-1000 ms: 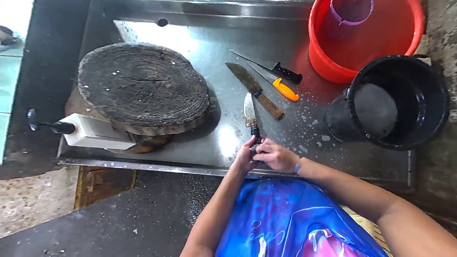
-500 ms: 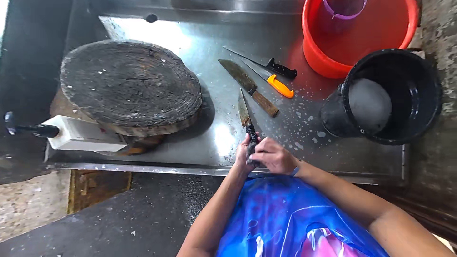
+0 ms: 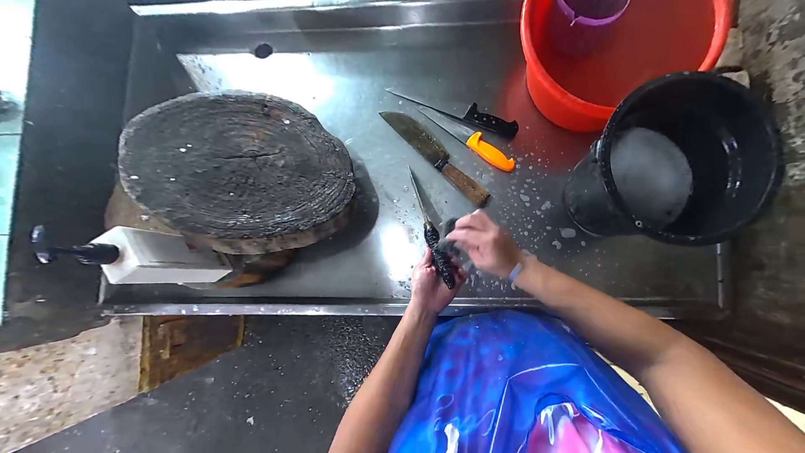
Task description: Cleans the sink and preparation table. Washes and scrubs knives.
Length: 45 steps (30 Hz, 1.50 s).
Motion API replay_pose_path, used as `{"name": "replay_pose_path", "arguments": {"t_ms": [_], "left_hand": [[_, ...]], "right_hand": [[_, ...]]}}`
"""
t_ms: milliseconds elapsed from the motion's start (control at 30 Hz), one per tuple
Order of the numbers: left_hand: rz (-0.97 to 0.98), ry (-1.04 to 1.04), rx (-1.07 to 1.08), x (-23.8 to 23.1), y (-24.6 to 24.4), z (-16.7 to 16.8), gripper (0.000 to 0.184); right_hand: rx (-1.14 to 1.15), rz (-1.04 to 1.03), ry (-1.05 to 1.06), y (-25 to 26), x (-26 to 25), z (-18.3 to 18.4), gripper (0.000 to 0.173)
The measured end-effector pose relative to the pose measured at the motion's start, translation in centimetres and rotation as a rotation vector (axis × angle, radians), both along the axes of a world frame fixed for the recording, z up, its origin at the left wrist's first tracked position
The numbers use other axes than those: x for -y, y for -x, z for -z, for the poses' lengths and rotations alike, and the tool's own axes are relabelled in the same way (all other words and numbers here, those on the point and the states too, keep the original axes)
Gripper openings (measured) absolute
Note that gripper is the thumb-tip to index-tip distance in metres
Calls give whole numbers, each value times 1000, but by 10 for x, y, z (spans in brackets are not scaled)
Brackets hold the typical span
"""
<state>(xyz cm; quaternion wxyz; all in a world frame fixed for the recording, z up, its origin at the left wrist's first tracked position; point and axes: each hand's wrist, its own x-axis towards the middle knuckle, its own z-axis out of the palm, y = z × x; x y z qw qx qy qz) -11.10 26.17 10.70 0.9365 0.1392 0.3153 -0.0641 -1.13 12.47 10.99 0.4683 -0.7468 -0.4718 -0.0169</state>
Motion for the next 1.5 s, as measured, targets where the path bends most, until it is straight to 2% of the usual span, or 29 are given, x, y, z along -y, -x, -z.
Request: {"name": "replay_pose_path", "arguments": {"t_ms": [33,100,200,267,333,367,433,500,567,667,733,800,833,900,1000,1100,1167,1200,1233,1300,1333,1367,1433,1500], "left_hand": [[-6,8,38,1,0,-3,60],[16,-33,-19,4,7,-2,56],[49,-97,-139,1,0,13,64],[5,-63,-145,-2,3,11,66],[-41,-122,-218,1,6,4,69],[-50,-158,-247,1,6,0,73],[-35,-158,-255,-7,11,2,82],[-27,-77,-218,-18,19,7,73],[-22,-3,-173,-26,26,11,64],[35,-21,-146,-24,36,11,66],[40,-71,-164,-18,38,12,62],[36,-66,-216,-19,41,23,57],[24,-52,-218,-20,40,26,57],[18,-37,-187,-20,41,22,59],[35,-90,-194,-17,40,16,57],[88,-91,-276,-22,30,30,62],[93,-290,-318,-16,26,30,49],[133,-478,-277,-12,24,35,34],[206,-687,-239,-12,22,42,29],[373,-979,-270,-23,10,51,40],[402,-1007,-318,-30,5,54,41],[385,-952,-365,-35,1,55,51],[342,-706,-395,-44,-6,54,72],[259,-488,-309,-40,-12,50,68]], "right_hand": [[10,-68,-49,5,-5,-9,20],[-19,-201,-78,19,-2,2,23],[-49,-108,80,-4,24,39,19],[-88,2,96,-1,24,26,18],[-121,-11,45,17,6,-3,18],[-105,-74,35,21,-1,-4,18],[-57,-151,124,15,0,20,21],[-64,-55,245,-3,10,37,19],[-74,47,212,-9,1,19,18],[-15,-94,112,19,-42,-8,23],[31,-253,121,23,-54,15,29],[33,-203,191,8,-45,38,28],[15,-140,248,-1,-40,40,27],[-11,-54,225,12,-36,27,25],[-11,-212,111,34,-41,30,27],[-16,-77,250,9,-34,46,26],[-8,4,243,14,-27,32,24],[-1,-2,228,20,-20,24,24],[11,-11,230,25,-9,22,24],[44,39,342,19,24,41,25],[42,86,444,13,44,55,25],[27,121,576,7,64,67,27],[-57,182,821,-1,87,68,31],[-72,253,775,4,81,49,26]]}}
